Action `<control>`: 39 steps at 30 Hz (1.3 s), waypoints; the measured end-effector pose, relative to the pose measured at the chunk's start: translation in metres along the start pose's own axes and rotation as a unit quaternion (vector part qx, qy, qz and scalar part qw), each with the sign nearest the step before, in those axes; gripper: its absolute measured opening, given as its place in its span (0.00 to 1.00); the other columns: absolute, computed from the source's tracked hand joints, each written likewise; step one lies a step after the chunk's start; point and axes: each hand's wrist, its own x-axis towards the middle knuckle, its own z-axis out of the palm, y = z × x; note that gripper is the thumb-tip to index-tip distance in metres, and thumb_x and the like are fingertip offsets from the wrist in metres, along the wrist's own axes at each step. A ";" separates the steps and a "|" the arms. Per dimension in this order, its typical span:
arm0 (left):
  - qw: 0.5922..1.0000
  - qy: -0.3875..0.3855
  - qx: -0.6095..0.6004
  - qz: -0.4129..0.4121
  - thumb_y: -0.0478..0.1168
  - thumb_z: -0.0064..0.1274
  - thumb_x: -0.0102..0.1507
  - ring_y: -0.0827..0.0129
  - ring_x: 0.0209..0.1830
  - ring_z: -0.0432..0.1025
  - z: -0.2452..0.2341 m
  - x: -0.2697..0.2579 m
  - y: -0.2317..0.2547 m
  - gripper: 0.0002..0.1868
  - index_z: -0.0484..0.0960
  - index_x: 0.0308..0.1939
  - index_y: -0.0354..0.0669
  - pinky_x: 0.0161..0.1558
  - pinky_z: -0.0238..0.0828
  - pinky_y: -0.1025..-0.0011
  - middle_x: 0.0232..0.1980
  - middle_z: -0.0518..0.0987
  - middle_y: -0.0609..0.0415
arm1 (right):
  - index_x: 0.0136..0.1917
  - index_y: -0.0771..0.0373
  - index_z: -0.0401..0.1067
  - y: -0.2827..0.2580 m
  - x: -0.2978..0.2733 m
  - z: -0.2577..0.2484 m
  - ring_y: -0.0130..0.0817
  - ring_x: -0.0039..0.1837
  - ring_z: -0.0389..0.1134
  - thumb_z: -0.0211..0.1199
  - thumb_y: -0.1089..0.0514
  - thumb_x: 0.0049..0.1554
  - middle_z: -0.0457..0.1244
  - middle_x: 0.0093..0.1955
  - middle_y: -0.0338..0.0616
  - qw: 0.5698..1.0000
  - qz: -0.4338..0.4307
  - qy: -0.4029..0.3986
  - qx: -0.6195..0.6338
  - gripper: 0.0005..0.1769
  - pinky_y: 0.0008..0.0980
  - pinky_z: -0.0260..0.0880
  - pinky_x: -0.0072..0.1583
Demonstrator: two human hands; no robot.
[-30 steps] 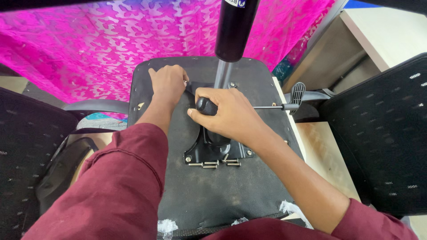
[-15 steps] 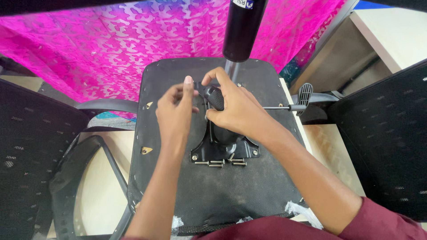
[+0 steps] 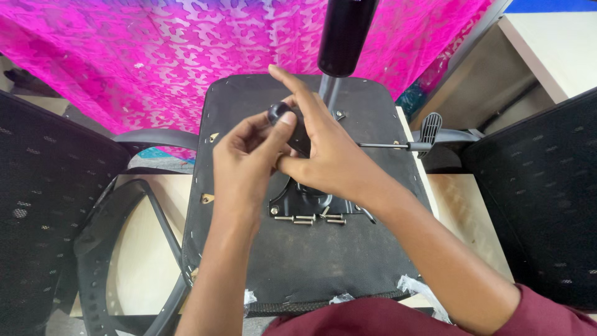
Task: The person uses a screwdriver to tighten screws on the underside of an office chair seat, securing the central gas lift mechanism to the seat plate. The person works on multiple screw locations around the central hub.
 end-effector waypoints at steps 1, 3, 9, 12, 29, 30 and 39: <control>1.000 0.015 -0.008 -0.015 0.48 0.61 0.62 0.79 0.34 0.77 -0.003 0.001 0.004 0.19 0.85 0.49 0.39 0.37 0.76 0.80 0.37 0.83 0.59 | 0.83 0.44 0.46 0.000 -0.003 -0.002 0.44 0.68 0.65 0.65 0.64 0.52 0.55 0.71 0.55 0.998 0.034 0.016 0.042 0.52 0.38 0.74 0.60; 0.998 0.043 -0.029 -0.025 0.49 0.58 0.63 0.79 0.33 0.78 -0.008 0.005 0.013 0.16 0.83 0.47 0.41 0.36 0.79 0.78 0.37 0.82 0.60 | 0.81 0.45 0.51 0.001 -0.010 -0.008 0.37 0.59 0.74 0.67 0.55 0.57 0.56 0.74 0.45 0.986 0.100 0.047 0.124 0.43 0.33 0.79 0.54; 0.992 0.070 -0.032 0.099 0.51 0.50 0.69 0.76 0.35 0.79 -0.021 0.030 0.031 0.15 0.76 0.50 0.44 0.35 0.84 0.75 0.38 0.79 0.60 | 0.60 0.57 0.77 0.018 -0.036 0.004 0.30 0.61 0.72 0.65 0.50 0.68 0.69 0.57 0.40 0.961 -0.002 0.277 -0.011 0.12 0.31 0.76 0.61; 0.978 0.046 -0.001 0.204 0.51 0.47 0.74 0.77 0.39 0.74 -0.028 0.048 0.029 0.16 0.70 0.57 0.44 0.38 0.77 0.77 0.44 0.77 0.61 | 0.59 0.60 0.75 0.028 -0.042 0.005 0.36 0.63 0.71 0.69 0.52 0.62 0.67 0.60 0.42 0.942 -0.066 0.259 -0.201 0.15 0.34 0.71 0.63; 0.900 0.082 0.154 0.400 0.45 0.51 0.79 0.66 0.56 0.75 -0.001 0.165 -0.061 0.19 0.63 0.69 0.46 0.57 0.75 0.65 0.60 0.77 0.49 | 0.37 0.65 0.74 0.058 -0.036 0.034 0.35 0.32 0.65 0.70 0.59 0.55 0.65 0.35 0.41 0.937 -0.009 0.292 -0.191 0.09 0.33 0.61 0.37; 0.902 0.080 0.158 0.395 0.45 0.51 0.79 0.66 0.57 0.75 0.001 0.168 -0.063 0.19 0.63 0.69 0.47 0.57 0.75 0.64 0.60 0.77 0.49 | 0.37 0.65 0.74 0.058 -0.036 0.033 0.34 0.31 0.64 0.70 0.59 0.55 0.65 0.34 0.40 0.938 0.003 0.292 -0.186 0.09 0.33 0.60 0.36; 0.907 0.079 0.173 0.376 0.43 0.50 0.79 0.65 0.55 0.75 -0.002 0.183 -0.071 0.17 0.63 0.67 0.45 0.56 0.75 0.64 0.58 0.77 0.49 | 0.37 0.66 0.74 0.061 -0.035 0.033 0.33 0.32 0.64 0.70 0.60 0.55 0.64 0.35 0.41 0.934 -0.029 0.299 -0.196 0.09 0.32 0.60 0.36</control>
